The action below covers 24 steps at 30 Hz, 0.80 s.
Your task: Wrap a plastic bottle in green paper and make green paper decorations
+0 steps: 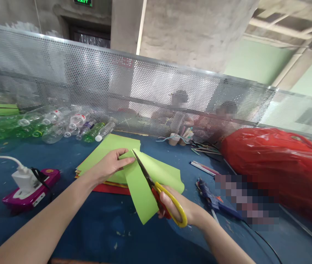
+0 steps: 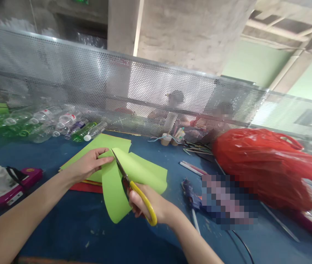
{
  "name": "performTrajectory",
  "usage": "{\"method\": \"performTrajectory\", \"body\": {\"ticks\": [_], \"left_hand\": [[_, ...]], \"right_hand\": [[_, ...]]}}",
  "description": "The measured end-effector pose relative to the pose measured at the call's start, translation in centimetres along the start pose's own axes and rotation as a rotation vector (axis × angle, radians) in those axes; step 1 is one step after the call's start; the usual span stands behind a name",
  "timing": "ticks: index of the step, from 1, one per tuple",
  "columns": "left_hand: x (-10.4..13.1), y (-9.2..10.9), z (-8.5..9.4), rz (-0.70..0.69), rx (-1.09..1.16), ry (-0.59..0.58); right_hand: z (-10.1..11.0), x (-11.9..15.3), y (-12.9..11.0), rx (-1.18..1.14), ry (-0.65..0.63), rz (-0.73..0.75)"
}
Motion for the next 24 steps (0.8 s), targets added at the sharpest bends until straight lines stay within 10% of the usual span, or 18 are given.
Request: {"method": "performTrajectory", "body": {"ticks": [24], "left_hand": [[0.0,-0.1,-0.2,-0.002,0.018,-0.027]], "right_hand": [[-0.1,-0.9,0.8,0.034,0.052,0.121]]}}
Point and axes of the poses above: each hand's wrist, its own x-axis away from the middle knuckle, its own z-axis out of the back of the hand, y = z × x, the point moved 3 cm from there along -x, towards the middle knuckle, and after that the axes turned 10 degrees about -y, right-handed, at the moved point
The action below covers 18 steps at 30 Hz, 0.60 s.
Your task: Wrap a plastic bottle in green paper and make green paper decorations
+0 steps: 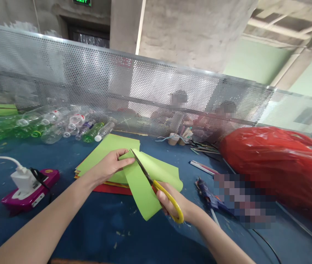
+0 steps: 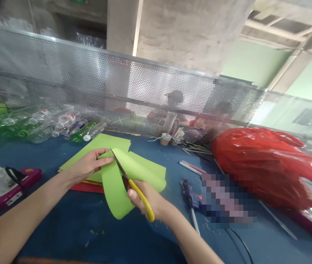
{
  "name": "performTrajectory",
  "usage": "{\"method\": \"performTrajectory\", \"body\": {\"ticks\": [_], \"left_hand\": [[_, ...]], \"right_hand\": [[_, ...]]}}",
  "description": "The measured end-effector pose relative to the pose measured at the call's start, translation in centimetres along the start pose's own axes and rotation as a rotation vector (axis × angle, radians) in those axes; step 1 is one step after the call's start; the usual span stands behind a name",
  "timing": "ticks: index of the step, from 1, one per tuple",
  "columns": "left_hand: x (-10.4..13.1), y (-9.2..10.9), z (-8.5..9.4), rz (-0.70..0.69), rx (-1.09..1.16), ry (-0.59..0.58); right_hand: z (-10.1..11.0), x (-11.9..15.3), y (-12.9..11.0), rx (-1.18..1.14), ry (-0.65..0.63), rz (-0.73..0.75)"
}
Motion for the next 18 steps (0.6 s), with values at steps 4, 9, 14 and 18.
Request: {"method": "performTrajectory", "body": {"ticks": [4,9,14,18], "left_hand": [[-0.03,-0.10,-0.03,0.018,0.040,0.016],[-0.08,-0.15,-0.12,0.002,0.048,0.019],[-0.09,-0.08,-0.23,0.007,0.030,0.030],[-0.14,-0.12,-0.25,0.004,0.037,0.034]], "right_hand": [[0.07,-0.09,-0.27,0.026,0.031,0.034],[0.12,-0.25,-0.11,0.042,0.044,0.032],[0.02,-0.45,0.39,0.054,0.049,0.018],[-0.07,-0.46,0.70,0.053,0.068,-0.015]]}}
Point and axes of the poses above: each hand's wrist, its own x-axis away from the middle knuckle, its own z-axis out of the back of the hand, y = z × x, the point moved 3 cm from there along -x, towards the middle knuckle, and after that the axes turned 10 degrees about -y, right-handed, at the moved point
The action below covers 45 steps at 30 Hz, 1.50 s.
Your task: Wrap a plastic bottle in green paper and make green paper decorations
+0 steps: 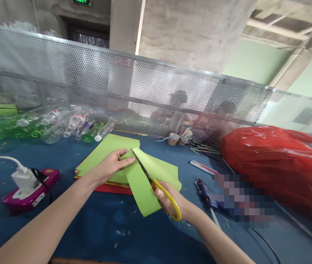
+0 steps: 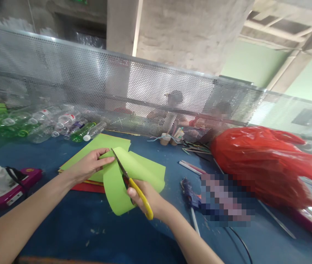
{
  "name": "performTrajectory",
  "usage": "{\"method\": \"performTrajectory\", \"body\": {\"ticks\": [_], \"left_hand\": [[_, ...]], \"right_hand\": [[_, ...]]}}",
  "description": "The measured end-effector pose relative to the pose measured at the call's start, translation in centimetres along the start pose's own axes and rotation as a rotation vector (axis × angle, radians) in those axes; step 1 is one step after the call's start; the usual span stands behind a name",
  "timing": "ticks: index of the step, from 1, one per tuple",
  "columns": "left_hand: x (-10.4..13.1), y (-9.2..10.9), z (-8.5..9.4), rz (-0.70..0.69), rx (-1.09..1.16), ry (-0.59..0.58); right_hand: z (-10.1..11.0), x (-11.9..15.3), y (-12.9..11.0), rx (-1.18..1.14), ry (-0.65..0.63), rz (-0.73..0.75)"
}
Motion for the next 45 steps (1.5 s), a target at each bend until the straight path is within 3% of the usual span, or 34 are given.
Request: {"method": "performTrajectory", "body": {"ticks": [20,26,45], "left_hand": [[-0.6,-0.8,0.5,0.015,0.022,0.006],[-0.7,-1.2,0.5,0.013,0.076,0.012],[-0.8,-1.5,0.3,0.021,0.137,0.051]], "right_hand": [[-0.2,-0.6,1.8,0.025,-0.005,-0.005],[-0.4,-0.8,2.4,-0.010,-0.012,-0.065],[-0.6,-1.1,2.3,-0.070,0.005,-0.135]]}}
Point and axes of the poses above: each hand's wrist, its own x-axis away from the middle knuckle, its own z-axis out of the back of the hand, y = z × x, the point moved 3 cm from there along -x, towards the middle knuckle, and after that the axes turned 10 degrees about -y, right-handed, at the moved point
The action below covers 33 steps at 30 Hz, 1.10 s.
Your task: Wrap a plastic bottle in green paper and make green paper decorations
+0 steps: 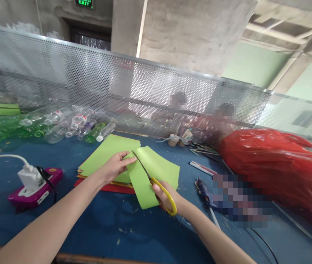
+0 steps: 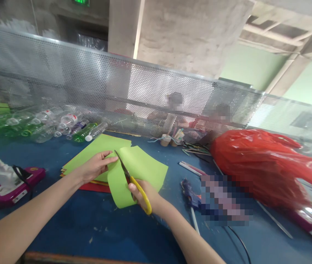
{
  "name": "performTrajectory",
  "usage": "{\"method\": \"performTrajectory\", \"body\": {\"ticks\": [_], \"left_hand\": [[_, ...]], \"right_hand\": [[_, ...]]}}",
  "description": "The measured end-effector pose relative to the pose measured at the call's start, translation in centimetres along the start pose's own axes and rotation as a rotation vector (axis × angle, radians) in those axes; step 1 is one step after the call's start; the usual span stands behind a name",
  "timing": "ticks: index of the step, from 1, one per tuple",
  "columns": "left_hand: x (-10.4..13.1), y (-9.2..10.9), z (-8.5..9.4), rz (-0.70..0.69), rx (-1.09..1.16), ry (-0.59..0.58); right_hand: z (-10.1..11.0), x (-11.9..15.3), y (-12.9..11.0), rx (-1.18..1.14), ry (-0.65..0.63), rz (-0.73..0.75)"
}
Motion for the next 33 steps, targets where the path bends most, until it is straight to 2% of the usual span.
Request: {"method": "performTrajectory", "body": {"ticks": [4,12,17,22,28,33], "left_hand": [[0.0,0.0,-0.1,-0.010,0.004,-0.024],[-0.3,-0.6,0.5,0.002,-0.027,0.014],[-0.3,-0.5,0.6,0.009,-0.040,0.014],[-0.2,-0.4,0.5,0.033,-0.042,0.000],[-0.1,-0.5,0.3,0.037,-0.018,0.012],[-0.2,-0.4,0.1,0.035,-0.006,-0.024]], "right_hand": [[0.0,0.0,0.0,0.010,-0.005,0.000],[0.1,0.3,-0.9,0.046,-0.015,0.016],[0.1,0.6,-0.9,-0.022,-0.079,-0.073],[0.1,0.8,-1.2,-0.050,-0.110,-0.072],[0.1,1.1,-1.6,-0.044,-0.114,-0.104],[0.2,1.0,-1.6,0.007,-0.089,-0.099]]}}
Point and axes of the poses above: each hand's wrist, its own x-axis away from the middle knuckle, its own z-axis out of the back of the hand, y = z × x, the point moved 3 cm from there along -x, towards the middle knuckle, and after that the axes turned 10 degrees about -y, right-handed, at the moved point
